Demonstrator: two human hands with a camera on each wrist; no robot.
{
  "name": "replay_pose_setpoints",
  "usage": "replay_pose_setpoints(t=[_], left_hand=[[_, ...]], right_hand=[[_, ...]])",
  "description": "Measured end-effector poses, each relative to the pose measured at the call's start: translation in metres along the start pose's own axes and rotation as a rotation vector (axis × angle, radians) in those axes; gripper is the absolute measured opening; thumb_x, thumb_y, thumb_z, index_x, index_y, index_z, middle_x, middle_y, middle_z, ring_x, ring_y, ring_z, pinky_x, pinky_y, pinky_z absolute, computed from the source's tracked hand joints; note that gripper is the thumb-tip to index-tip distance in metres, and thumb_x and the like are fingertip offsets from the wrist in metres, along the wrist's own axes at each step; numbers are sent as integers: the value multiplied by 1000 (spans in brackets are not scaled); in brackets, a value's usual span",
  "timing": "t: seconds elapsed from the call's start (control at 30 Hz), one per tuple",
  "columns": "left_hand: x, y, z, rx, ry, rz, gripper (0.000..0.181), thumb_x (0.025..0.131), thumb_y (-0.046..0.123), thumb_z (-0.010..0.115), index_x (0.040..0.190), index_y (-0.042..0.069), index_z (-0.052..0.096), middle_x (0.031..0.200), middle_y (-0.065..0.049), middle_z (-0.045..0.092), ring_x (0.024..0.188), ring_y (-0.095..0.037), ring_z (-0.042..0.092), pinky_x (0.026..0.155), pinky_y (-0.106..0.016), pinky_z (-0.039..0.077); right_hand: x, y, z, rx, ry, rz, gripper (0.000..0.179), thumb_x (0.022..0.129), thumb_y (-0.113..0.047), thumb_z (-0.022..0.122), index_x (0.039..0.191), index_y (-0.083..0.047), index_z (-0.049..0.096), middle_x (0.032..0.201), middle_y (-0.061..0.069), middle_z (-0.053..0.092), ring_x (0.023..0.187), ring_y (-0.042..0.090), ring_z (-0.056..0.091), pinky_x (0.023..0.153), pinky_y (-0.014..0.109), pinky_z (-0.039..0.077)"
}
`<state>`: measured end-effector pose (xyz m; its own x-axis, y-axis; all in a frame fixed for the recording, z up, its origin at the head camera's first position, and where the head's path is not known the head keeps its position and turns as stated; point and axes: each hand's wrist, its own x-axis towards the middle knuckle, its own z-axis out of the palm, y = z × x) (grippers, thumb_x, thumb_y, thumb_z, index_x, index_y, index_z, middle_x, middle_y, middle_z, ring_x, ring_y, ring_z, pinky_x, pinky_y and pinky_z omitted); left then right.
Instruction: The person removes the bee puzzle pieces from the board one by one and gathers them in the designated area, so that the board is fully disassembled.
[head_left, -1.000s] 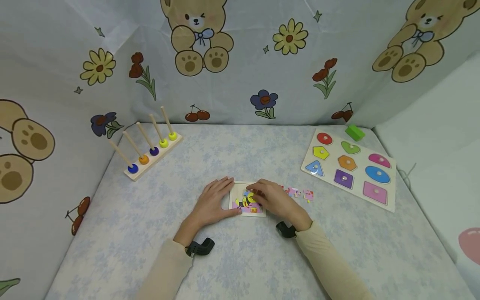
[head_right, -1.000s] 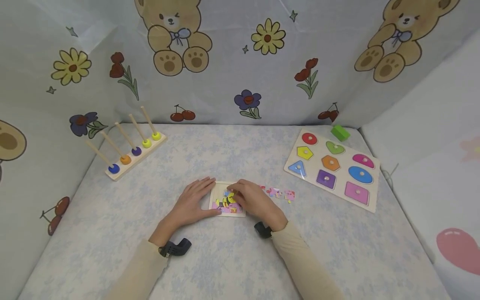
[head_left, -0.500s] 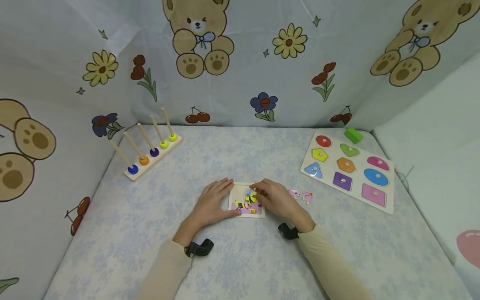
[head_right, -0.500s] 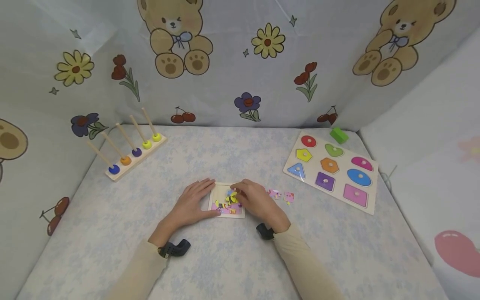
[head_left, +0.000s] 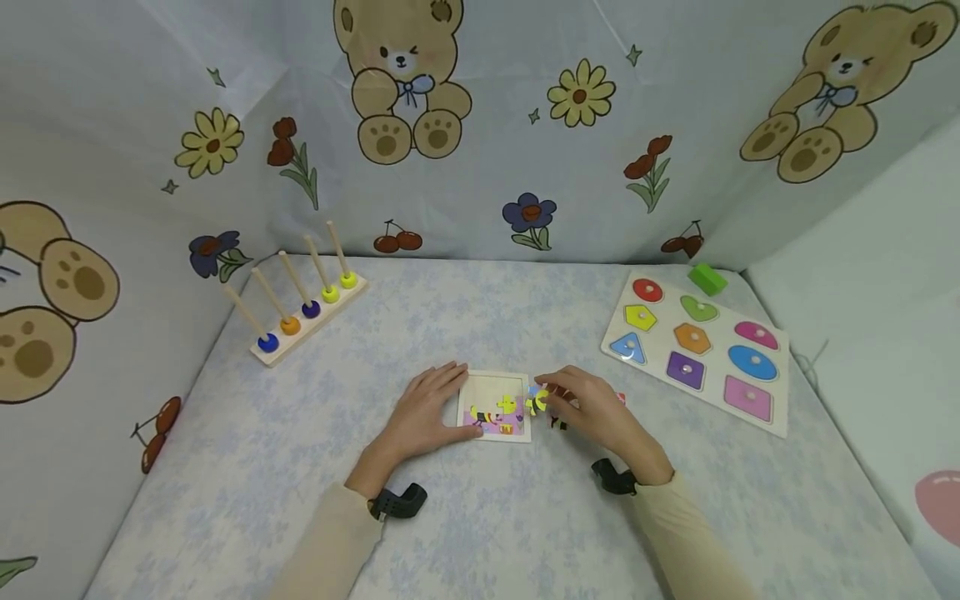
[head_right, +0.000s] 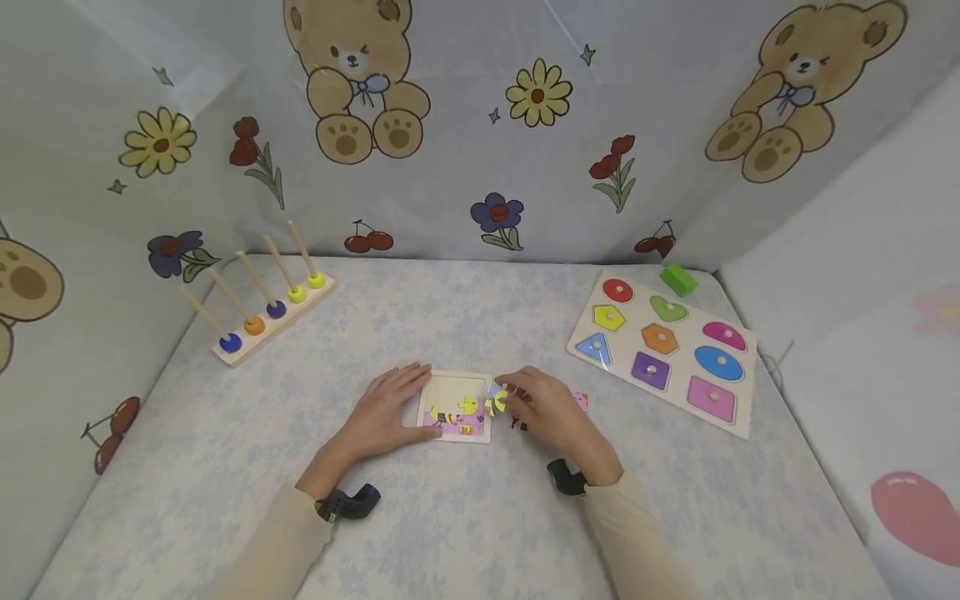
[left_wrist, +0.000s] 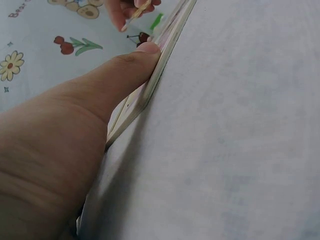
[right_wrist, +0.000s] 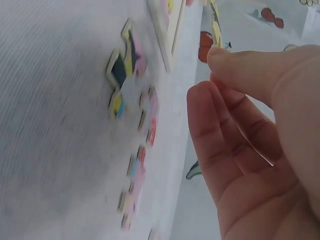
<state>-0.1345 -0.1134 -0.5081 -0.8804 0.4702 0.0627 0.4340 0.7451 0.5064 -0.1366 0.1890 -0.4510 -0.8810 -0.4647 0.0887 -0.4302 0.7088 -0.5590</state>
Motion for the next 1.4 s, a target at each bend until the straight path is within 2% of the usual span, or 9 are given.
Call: replay_pose_setpoints(t=[0.13, 0.4, 0.53, 0.83, 1.4], left_hand=[[-1, 0, 0, -3, 1, -1, 99, 85, 65, 74, 159, 9, 40, 167, -5, 36, 157, -27, 27, 128, -51, 20], [0, 0, 0, -4, 0, 8, 99, 86, 65, 74, 160, 8, 39, 167, -6, 36, 157, -27, 27, 129, -51, 18], [-1, 1, 0, 2, 6, 4, 99, 85, 64, 75, 159, 8, 40, 166, -6, 37, 156, -27, 28, 129, -51, 19], [-1, 3, 0, 2, 0, -2, 99, 85, 64, 74, 159, 9, 40, 166, -6, 37, 156, -28, 28, 128, -53, 20], [-3, 4, 1, -13, 10, 0, 97, 84, 62, 76, 158, 8, 43, 165, -6, 38, 156, -28, 29, 128, -52, 21]], right_hand=[[-11, 7, -5, -3, 10, 27, 35, 93, -8, 77, 128, -7, 72, 107, 1, 70, 92, 14, 67, 82, 32, 62], [-27, 23, -14, -31, 63, 23, 36, 91, -2, 77, 127, -8, 73, 104, 0, 71, 89, 13, 67, 80, 32, 63], [-32, 27, -16, -25, 63, 30, 36, 91, -2, 77, 127, -6, 73, 104, 2, 71, 88, 14, 67, 79, 31, 63], [-52, 38, -17, -65, 33, 109, 37, 90, 0, 78, 126, -7, 73, 107, 2, 72, 90, 13, 65, 79, 31, 62], [-60, 47, -15, -103, 22, 146, 35, 90, -2, 79, 123, -8, 73, 100, -3, 68, 85, 9, 58, 76, 26, 59]])
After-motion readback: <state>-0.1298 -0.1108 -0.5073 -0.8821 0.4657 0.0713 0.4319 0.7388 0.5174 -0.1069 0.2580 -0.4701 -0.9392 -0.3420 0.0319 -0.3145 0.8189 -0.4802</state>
